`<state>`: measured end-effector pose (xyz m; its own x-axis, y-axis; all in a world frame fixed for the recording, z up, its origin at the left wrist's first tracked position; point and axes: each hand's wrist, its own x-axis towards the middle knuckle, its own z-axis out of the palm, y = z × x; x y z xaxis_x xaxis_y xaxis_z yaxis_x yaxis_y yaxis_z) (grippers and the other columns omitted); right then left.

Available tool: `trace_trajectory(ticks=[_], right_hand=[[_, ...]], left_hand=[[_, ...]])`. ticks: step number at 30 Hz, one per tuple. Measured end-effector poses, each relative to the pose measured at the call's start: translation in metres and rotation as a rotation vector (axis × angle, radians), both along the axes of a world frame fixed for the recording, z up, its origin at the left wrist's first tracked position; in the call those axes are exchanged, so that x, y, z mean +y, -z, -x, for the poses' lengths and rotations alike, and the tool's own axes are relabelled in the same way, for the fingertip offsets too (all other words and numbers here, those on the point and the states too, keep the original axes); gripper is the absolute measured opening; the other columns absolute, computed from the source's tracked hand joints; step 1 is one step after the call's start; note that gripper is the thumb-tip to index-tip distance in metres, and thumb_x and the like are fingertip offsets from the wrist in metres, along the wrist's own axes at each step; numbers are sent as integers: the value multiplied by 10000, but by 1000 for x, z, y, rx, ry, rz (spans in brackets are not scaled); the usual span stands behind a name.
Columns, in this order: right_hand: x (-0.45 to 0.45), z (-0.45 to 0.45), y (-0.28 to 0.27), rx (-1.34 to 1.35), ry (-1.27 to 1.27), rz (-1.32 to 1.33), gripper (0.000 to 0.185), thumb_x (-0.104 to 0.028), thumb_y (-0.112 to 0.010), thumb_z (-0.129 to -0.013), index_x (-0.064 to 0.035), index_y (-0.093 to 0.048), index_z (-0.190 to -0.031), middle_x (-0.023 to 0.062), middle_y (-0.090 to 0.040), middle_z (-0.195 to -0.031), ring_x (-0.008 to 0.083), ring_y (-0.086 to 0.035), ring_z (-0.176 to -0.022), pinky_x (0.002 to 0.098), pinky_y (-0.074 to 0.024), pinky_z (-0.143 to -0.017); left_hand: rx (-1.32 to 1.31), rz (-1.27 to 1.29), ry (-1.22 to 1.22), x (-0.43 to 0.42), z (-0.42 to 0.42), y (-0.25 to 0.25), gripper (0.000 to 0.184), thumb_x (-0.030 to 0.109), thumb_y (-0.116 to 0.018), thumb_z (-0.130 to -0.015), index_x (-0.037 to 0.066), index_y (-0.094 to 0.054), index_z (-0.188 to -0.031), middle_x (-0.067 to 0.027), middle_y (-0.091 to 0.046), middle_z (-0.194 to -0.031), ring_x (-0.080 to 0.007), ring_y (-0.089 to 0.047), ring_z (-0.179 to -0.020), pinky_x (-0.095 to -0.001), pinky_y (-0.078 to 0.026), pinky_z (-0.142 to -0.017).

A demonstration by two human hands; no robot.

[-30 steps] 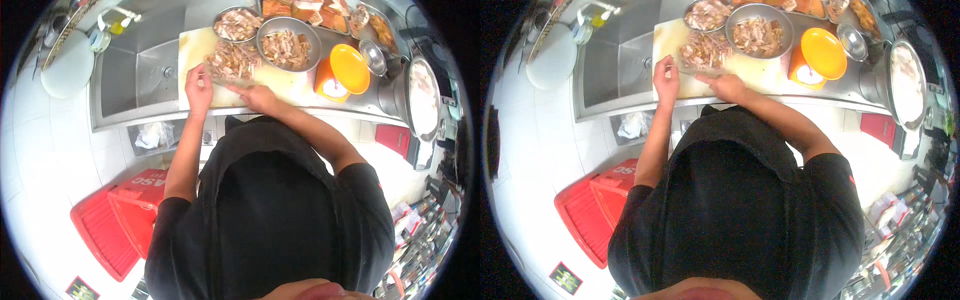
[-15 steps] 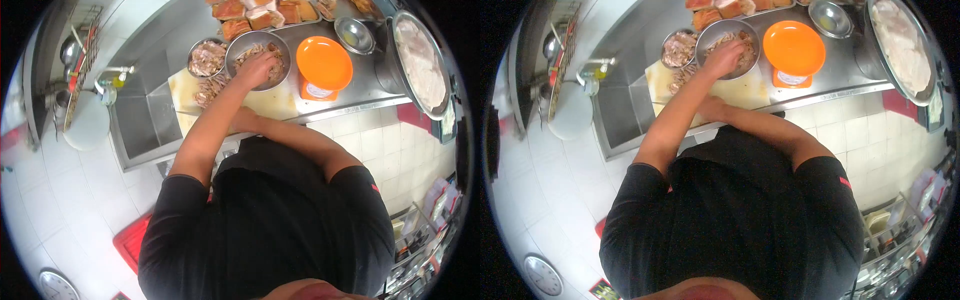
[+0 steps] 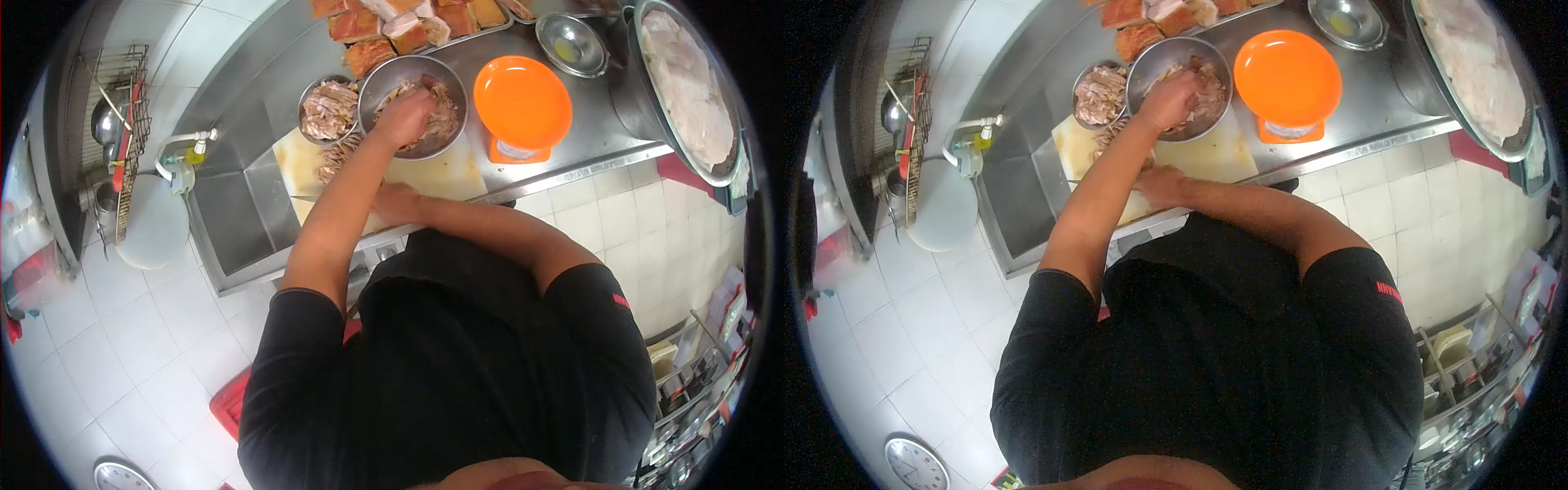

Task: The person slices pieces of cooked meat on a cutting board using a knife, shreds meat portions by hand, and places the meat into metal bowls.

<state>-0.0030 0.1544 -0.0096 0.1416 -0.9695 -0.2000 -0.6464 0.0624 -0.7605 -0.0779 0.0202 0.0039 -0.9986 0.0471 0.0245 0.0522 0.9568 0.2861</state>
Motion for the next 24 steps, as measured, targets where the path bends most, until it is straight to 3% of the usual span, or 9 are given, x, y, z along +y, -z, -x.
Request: trace_trajectory(ticks=[3, 9, 13, 20, 23, 24], right_hand=[[-5, 0, 1, -8, -29, -35, 461, -220, -589, -975, -231, -631, -1434, 210, -754, -1128, 410, -744, -1011, 562, -580, -904], [-8, -7, 20, 11, 11, -3, 482, -264, -562, -1014, -312, -574, -1493, 238, -746, -1121, 449, -732, -1007, 578, -567, -909], [-7, -8, 16, -79, 42, -2, 596, -236, -598, -1008, -376, -473, -1573, 233, -741, -1144, 457, -721, -1027, 560, -559, -943], [-5, -15, 39, -125, 121, 132, 659, -182, -637, -991, -340, -443, -1600, 211, -732, -1242, 427, -707, -1098, 502, -546, -998], [-3, -18, 18, -164, 140, 5, 678, -172, -650, -984, -343, -438, -1605, 209, -729, -1241, 422, -706, -1100, 497, -547, -991], [-3, -20, 23, -106, 136, 98, 690, -166, -658, -982, -346, -432, -1609, 200, -728, -1255, 415, -707, -1099, 486, -552, -980]], left_hand=[[284, -194, -127, -1, -8, -6, 167, 22, -706, -861, 81, -706, -1018, -83, -666, -996, -289, -684, -949, -419, -567, -815], [511, -1117, -810, -6, -68, -41, 55, 47, -725, -971, 59, -677, -947, 20, -639, -839, -79, -567, -698, -241, -471, -659], [680, -1428, -1034, -12, -154, -65, 38, 61, -706, -993, 74, -671, -993, 10, -678, -831, -72, -596, -683, -242, -508, -663], [814, -1533, -1336, -2, -296, 3, 50, 85, -684, -1004, 71, -641, -982, -34, -687, -835, -143, -663, -704, -285, -568, -678], [729, -1433, -1513, 7, -331, 60, 108, 117, -703, -995, 22, -681, -1042, -46, -712, -855, -126, -666, -703, -297, -546, -614], [666, -1291, -1540, 8, -338, 70, 148, 124, -717, -973, 14, -685, -1066, -64, -712, -846, -147, -674, -700, -308, -551, -618]])
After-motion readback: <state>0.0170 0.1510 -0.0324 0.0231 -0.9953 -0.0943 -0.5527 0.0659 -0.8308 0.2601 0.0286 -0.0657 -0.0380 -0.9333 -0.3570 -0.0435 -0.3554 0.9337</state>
